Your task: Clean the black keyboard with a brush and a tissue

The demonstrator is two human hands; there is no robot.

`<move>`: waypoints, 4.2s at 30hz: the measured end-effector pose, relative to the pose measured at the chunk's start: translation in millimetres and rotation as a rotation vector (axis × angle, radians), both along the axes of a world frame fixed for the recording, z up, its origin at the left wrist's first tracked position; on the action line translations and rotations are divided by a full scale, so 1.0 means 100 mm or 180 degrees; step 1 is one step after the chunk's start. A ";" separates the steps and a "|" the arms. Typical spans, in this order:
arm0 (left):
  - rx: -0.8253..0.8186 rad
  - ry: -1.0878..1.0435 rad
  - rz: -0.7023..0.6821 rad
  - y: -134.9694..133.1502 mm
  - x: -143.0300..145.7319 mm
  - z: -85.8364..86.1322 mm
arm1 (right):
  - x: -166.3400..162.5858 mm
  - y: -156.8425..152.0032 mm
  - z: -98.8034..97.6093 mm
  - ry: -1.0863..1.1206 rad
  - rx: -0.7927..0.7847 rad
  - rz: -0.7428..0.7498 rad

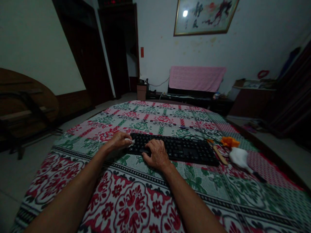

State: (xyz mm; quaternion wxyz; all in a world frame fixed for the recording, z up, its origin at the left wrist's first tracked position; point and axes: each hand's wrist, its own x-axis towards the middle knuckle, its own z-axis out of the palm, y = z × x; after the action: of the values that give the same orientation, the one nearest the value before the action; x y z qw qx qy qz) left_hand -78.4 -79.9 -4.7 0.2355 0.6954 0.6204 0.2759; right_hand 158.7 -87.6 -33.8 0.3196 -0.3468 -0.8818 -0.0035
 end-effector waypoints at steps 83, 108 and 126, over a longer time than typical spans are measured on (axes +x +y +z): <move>0.1329 0.0126 -0.0418 0.40 0.19 -0.49 | -0.27 0.54 0.06 -0.0311 -0.0235 -0.0296; 0.1474 0.0850 -0.0585 0.39 0.24 -0.47 | -0.24 0.54 0.19 -0.0650 -0.0530 -0.0741; 0.1499 0.0808 -0.0598 0.35 0.27 -0.42 | -0.24 0.58 0.03 -0.0220 -0.0353 -0.0746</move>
State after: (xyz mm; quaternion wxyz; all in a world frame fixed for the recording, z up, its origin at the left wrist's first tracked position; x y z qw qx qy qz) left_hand -51.9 -45.2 -46.8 0.0124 0.8143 0.4966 0.3002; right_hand 135.2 -29.2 -30.6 0.2668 -0.4642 -0.8446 -0.0040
